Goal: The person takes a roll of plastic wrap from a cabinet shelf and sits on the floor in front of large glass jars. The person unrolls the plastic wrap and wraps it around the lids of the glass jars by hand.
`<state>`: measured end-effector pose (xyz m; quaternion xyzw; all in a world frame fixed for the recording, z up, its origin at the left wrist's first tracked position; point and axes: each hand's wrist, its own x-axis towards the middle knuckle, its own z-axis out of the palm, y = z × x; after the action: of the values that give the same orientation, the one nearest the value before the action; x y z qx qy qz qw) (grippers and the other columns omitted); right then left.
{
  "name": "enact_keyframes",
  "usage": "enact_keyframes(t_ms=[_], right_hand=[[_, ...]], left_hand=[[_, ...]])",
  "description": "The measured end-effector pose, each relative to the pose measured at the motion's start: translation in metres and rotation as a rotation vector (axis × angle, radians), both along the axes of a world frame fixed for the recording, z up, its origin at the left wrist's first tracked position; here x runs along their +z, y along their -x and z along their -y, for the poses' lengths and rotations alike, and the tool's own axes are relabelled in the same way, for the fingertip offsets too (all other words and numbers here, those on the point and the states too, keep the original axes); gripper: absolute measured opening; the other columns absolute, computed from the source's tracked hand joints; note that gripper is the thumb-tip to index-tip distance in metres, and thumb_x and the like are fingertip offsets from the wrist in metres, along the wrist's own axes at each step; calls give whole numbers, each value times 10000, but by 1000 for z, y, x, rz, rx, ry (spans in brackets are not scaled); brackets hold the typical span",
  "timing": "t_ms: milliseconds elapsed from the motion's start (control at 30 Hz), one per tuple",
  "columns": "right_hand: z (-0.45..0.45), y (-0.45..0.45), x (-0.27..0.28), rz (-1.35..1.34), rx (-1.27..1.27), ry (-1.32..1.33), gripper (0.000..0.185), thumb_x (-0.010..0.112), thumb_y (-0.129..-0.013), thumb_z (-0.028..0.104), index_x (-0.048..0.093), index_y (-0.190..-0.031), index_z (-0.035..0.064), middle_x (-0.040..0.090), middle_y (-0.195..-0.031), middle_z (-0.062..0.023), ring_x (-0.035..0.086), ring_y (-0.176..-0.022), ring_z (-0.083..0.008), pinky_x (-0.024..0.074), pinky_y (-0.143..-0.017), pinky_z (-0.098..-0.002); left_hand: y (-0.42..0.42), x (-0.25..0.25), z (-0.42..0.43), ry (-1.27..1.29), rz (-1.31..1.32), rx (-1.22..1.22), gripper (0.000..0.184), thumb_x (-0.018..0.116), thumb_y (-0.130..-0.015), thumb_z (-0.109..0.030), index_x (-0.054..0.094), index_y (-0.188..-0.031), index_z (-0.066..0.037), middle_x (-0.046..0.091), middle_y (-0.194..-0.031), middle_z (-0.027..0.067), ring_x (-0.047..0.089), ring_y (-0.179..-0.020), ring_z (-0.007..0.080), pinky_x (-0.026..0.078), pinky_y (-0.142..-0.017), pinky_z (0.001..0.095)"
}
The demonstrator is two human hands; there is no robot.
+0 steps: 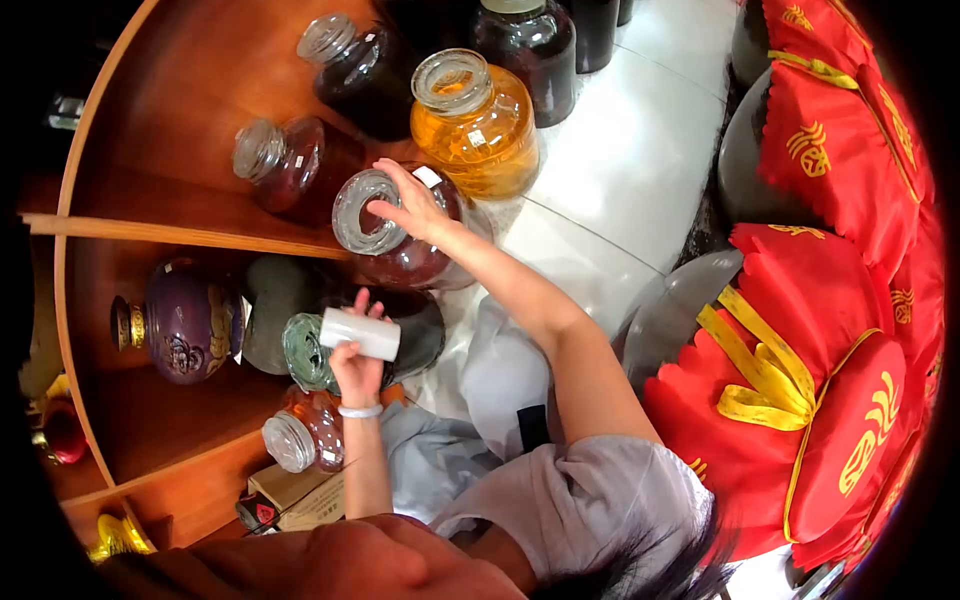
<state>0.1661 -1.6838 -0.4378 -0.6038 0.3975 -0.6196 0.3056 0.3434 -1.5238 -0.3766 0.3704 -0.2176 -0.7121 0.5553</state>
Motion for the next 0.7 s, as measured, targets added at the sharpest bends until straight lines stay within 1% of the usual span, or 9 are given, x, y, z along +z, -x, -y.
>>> enact_keyframes(t_ms=[33,67,100,133,167,233,400,567,700], right_hand=[[-1,-1,2,10,-4,-7,585,573,-804,358,422,-1244,5,532,-1172,-168,490,-1115,-297,353,-953,-346],[-5,-2,7,36,-7,-70,557,562,-810,343,431,-1230,1,531,-1165,-179,494,-1105,-304,357,-948,-348],[-6,-4,10,60,-11,-129,530,551,-817,327,439,-1216,-2,531,-1157,-190,499,-1095,-312,361,-942,-350],[-5,-9,8,138,-36,-107,484,529,-824,292,451,-1195,-8,534,-1143,-199,506,-1079,-320,369,-933,-348],[-4,-11,7,153,-93,-77,416,563,-825,240,485,-1167,16,553,-1110,-188,528,-1035,-339,414,-885,-357],[-5,-12,5,157,-83,-86,436,507,-832,250,474,-1172,-21,537,-1132,-207,516,-1062,-325,389,-910,-351],[-7,-19,3,179,-149,-58,420,500,-837,234,483,-1163,-31,536,-1131,-218,513,-1063,-339,390,-915,-361],[-11,-26,2,157,-223,-18,408,494,-846,225,483,-1154,-42,531,-1136,-225,504,-1068,-360,386,-924,-374],[-10,-26,2,181,-259,24,394,539,-818,212,485,-1121,-35,544,-1080,-226,515,-1005,-380,399,-885,-401]], left_hand=[[2,2,11,41,31,8,541,579,-547,-74,494,-1081,-71,382,-1337,149,437,-1143,335,358,-981,473],[1,1,23,54,39,2,630,538,-555,-51,416,-1173,-33,306,-1396,134,427,-1152,361,367,-971,498],[4,0,34,42,41,15,637,537,-566,-52,393,-1185,-17,296,-1400,133,424,-1150,368,362,-972,514],[5,-3,46,50,45,3,627,536,-574,-48,393,-1184,-18,328,-1367,128,427,-1148,368,365,-970,521],[6,-4,57,56,50,-10,618,534,-582,-44,394,-1183,-18,360,-1335,123,429,-1146,368,367,-967,527],[10,-3,70,57,104,-34,543,519,-602,-19,421,-1136,7,470,-1081,108,489,-1072,360,395,-944,531],[17,0,78,45,222,-25,521,513,-605,-17,431,-1117,26,504,-1020,140,531,-976,328,412,-932,514],[10,0,80,7,205,-3,506,506,-609,-7,441,-1110,23,509,-1015,125,529,-961,315,413,-930,512],[9,-2,82,30,191,-25,515,500,-610,1,439,-1121,18,511,-1012,115,530,-955,313,404,-941,522]])
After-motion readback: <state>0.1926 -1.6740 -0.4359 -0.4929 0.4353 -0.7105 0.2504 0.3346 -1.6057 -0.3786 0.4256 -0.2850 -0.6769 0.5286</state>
